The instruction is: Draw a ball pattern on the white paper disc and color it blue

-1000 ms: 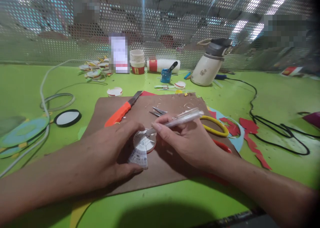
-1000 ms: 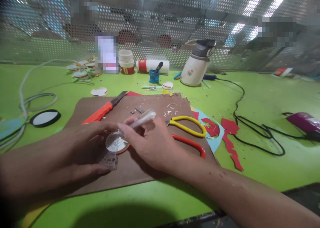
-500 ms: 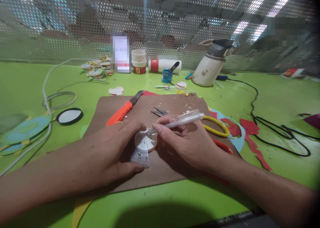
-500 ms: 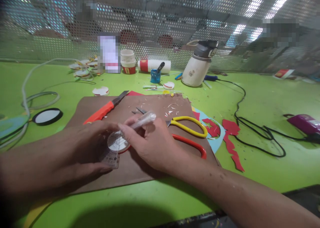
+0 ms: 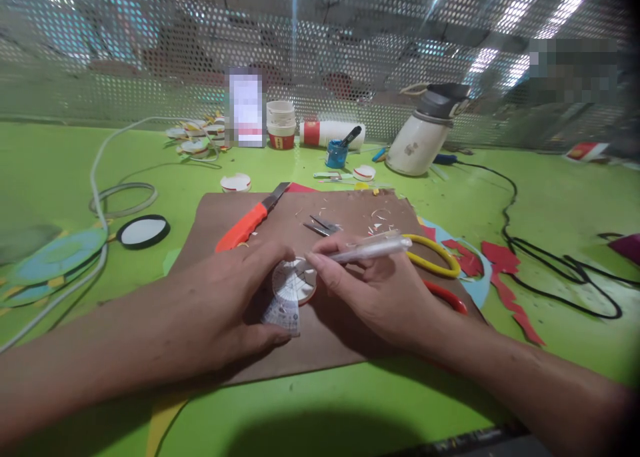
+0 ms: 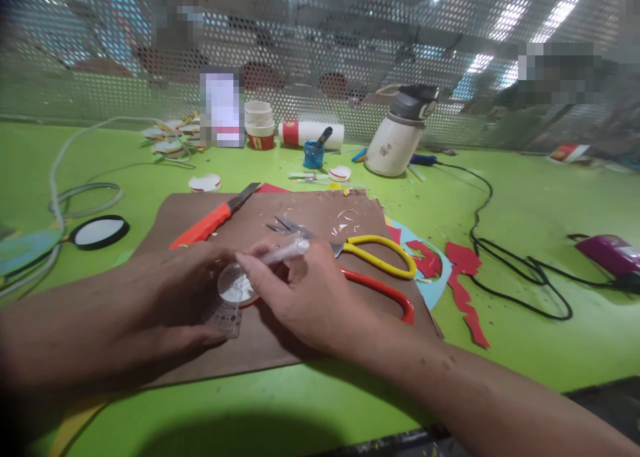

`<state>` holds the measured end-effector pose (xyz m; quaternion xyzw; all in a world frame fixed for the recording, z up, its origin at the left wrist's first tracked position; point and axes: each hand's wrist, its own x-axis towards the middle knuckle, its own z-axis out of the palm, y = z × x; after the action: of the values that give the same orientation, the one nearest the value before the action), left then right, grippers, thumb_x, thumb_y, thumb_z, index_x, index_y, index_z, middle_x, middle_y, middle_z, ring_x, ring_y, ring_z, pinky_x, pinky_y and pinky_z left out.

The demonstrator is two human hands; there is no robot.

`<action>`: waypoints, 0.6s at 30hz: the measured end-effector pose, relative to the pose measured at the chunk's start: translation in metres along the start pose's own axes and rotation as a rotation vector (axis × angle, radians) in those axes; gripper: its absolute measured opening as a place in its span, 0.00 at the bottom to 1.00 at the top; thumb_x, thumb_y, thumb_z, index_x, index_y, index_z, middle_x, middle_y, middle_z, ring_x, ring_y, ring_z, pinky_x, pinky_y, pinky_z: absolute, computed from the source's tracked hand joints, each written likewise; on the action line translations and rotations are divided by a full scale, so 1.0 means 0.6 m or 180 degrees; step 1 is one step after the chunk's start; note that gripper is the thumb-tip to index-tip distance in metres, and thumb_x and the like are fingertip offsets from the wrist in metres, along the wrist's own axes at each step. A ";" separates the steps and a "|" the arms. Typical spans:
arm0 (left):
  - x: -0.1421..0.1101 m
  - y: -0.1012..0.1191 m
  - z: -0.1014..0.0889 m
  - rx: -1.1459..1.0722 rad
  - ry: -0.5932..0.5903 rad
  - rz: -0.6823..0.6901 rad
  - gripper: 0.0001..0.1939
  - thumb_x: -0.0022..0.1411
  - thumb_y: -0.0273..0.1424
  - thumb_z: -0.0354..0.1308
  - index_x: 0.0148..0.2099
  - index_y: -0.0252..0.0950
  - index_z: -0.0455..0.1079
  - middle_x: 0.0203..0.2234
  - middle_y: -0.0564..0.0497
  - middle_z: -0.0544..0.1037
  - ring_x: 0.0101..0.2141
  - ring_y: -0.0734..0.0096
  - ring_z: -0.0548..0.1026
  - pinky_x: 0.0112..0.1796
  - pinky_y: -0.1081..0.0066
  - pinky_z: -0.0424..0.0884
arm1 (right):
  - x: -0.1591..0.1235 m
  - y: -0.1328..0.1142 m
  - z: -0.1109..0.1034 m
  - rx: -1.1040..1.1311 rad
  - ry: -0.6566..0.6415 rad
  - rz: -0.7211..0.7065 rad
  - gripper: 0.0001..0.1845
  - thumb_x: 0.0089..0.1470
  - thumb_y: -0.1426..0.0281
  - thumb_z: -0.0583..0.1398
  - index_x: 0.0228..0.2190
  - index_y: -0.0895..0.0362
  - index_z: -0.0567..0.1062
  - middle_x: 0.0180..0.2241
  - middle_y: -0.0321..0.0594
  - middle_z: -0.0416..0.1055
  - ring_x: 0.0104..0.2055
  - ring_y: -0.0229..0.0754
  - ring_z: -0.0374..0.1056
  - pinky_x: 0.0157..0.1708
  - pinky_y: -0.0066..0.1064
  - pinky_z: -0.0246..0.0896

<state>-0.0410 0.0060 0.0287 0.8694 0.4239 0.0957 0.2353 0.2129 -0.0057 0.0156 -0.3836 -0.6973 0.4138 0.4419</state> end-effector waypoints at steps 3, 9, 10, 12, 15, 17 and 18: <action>-0.001 0.002 -0.002 0.0001 0.0000 -0.0009 0.24 0.70 0.51 0.71 0.63 0.52 0.79 0.51 0.45 0.90 0.49 0.42 0.88 0.47 0.53 0.81 | -0.001 -0.001 0.000 -0.0014 0.0035 0.0019 0.09 0.69 0.69 0.67 0.34 0.53 0.83 0.33 0.36 0.89 0.37 0.42 0.87 0.40 0.31 0.79; -0.002 0.000 0.002 0.0010 0.0010 -0.0008 0.23 0.72 0.51 0.71 0.63 0.52 0.79 0.49 0.44 0.90 0.48 0.43 0.88 0.46 0.52 0.82 | -0.002 -0.005 -0.003 -0.0070 -0.0002 0.0125 0.08 0.69 0.70 0.68 0.34 0.52 0.83 0.33 0.36 0.90 0.38 0.44 0.87 0.41 0.32 0.80; -0.001 -0.003 0.005 0.0019 0.0029 -0.0014 0.23 0.71 0.52 0.71 0.63 0.53 0.79 0.49 0.44 0.90 0.48 0.42 0.88 0.46 0.51 0.82 | -0.002 -0.006 -0.003 -0.0116 -0.0009 0.0112 0.08 0.69 0.69 0.68 0.34 0.52 0.83 0.33 0.36 0.90 0.38 0.44 0.87 0.41 0.32 0.80; -0.001 -0.011 0.011 0.0040 0.0096 0.0000 0.25 0.69 0.53 0.72 0.63 0.54 0.79 0.49 0.45 0.90 0.49 0.41 0.88 0.46 0.50 0.82 | -0.002 -0.006 -0.005 -0.0204 -0.0026 0.0074 0.09 0.69 0.69 0.68 0.34 0.52 0.84 0.33 0.36 0.90 0.38 0.44 0.87 0.42 0.33 0.81; 0.000 -0.018 0.017 0.0042 0.0190 0.0078 0.27 0.68 0.55 0.72 0.64 0.55 0.79 0.50 0.45 0.91 0.50 0.39 0.88 0.46 0.50 0.82 | -0.003 -0.006 -0.004 -0.0259 -0.0046 0.0053 0.09 0.70 0.69 0.67 0.34 0.52 0.84 0.33 0.36 0.90 0.37 0.44 0.86 0.41 0.34 0.80; 0.001 -0.016 0.015 0.0044 0.0178 0.0087 0.27 0.68 0.56 0.71 0.64 0.54 0.79 0.50 0.46 0.91 0.51 0.39 0.88 0.47 0.50 0.82 | -0.003 -0.006 -0.004 -0.0214 -0.0045 0.0049 0.09 0.70 0.69 0.67 0.34 0.52 0.83 0.33 0.36 0.90 0.37 0.44 0.86 0.41 0.33 0.80; 0.001 -0.014 0.013 0.0050 0.0151 0.0076 0.26 0.69 0.55 0.71 0.64 0.54 0.79 0.50 0.46 0.91 0.51 0.39 0.88 0.48 0.49 0.82 | -0.003 -0.007 -0.003 -0.0189 -0.0044 0.0051 0.09 0.70 0.69 0.67 0.34 0.52 0.83 0.33 0.37 0.90 0.37 0.43 0.86 0.40 0.32 0.80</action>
<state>-0.0435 0.0082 0.0181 0.8737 0.4197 0.1157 0.2172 0.2146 -0.0083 0.0193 -0.3993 -0.7093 0.3991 0.4222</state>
